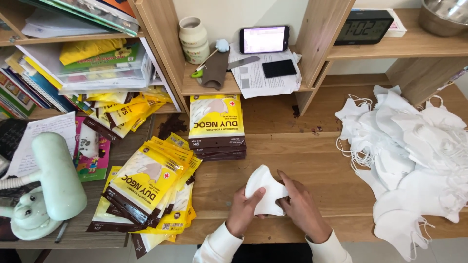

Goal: The person picks up individual face masks, folds them, and inserts them one by one into yellow plastic packets.

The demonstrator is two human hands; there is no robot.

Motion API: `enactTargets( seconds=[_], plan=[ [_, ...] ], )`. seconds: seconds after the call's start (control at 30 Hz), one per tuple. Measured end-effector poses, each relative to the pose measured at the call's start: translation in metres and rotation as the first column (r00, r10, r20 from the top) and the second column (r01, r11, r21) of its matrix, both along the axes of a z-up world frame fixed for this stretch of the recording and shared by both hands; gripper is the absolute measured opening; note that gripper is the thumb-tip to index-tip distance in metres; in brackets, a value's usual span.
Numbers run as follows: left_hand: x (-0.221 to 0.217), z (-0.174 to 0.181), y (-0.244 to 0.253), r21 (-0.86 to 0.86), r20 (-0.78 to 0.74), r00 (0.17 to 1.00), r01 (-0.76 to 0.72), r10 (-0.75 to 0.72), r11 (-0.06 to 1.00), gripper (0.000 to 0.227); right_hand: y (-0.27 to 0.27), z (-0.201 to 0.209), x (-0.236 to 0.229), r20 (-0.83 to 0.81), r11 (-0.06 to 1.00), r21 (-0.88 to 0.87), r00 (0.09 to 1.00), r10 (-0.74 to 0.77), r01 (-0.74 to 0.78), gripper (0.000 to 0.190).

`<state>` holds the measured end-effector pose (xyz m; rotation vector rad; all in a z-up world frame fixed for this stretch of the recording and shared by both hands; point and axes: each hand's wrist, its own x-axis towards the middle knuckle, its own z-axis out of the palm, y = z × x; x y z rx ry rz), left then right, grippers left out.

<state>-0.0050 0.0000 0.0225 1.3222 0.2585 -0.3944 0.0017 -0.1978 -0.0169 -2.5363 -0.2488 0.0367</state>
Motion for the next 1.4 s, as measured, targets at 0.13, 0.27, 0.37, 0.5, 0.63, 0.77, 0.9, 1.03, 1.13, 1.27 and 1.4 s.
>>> enactTargets(
  seconds=[0.13,0.27,0.37,0.5,0.63,0.77,0.9,1.03,1.13,1.27,1.4],
  plan=[
    [0.003,-0.006,-0.002,-0.036,-0.014,1.0,0.01,-0.01,0.999,0.045,0.0,0.015,-0.001,0.041,0.995,0.069,0.997,0.063,-0.065,0.073],
    [0.005,-0.004,-0.001,-0.052,-0.024,1.0,-0.009,0.008,0.999,0.043,-0.01,0.014,-0.001,-0.085,0.994,0.108,0.996,0.042,-0.032,0.044],
    [0.005,-0.005,-0.001,-0.076,-0.021,1.0,-0.016,0.014,0.997,0.041,-0.011,0.026,-0.001,-0.1,0.991,0.129,0.994,0.05,-0.037,0.04],
    [0.004,-0.006,-0.004,-0.045,-0.008,1.0,-0.011,0.01,0.999,0.042,-0.014,0.047,-0.003,-0.171,0.98,0.15,0.973,0.157,-0.131,0.087],
    [0.004,-0.006,-0.008,0.002,0.008,1.0,0.001,-0.001,1.0,0.044,-0.014,0.07,-0.002,-0.22,0.935,0.301,0.941,0.258,-0.186,0.081],
    [0.004,-0.007,-0.01,0.001,0.003,1.0,-0.004,0.004,1.0,0.047,-0.01,0.06,0.004,-0.158,0.889,0.45,0.972,0.173,-0.085,0.07],
    [0.003,-0.016,-0.013,-0.045,0.005,1.0,0.03,-0.03,0.999,0.044,0.0,0.059,0.012,-0.143,0.936,0.348,0.983,0.111,-0.055,0.033],
    [0.002,-0.01,-0.013,-0.072,-0.039,0.999,0.02,-0.023,0.997,0.043,-0.003,0.052,0.01,-0.145,0.973,0.227,0.987,0.062,-0.028,0.03],
    [0.003,-0.012,-0.012,-0.061,-0.015,0.997,0.07,-0.071,0.996,0.05,-0.006,0.047,0.01,-0.131,0.968,0.242,0.986,0.105,-0.071,0.024],
    [0.007,-0.017,-0.009,0.041,0.043,0.983,0.174,-0.176,0.984,0.056,-0.007,0.049,0.009,-0.159,0.976,0.215,0.985,0.072,-0.036,0.022],
    [0.011,-0.003,-0.006,0.032,0.044,0.981,0.187,-0.188,0.982,0.052,-0.007,0.04,0.008,0.012,0.989,0.1,0.994,0.107,-0.107,0.028]
  ],
)
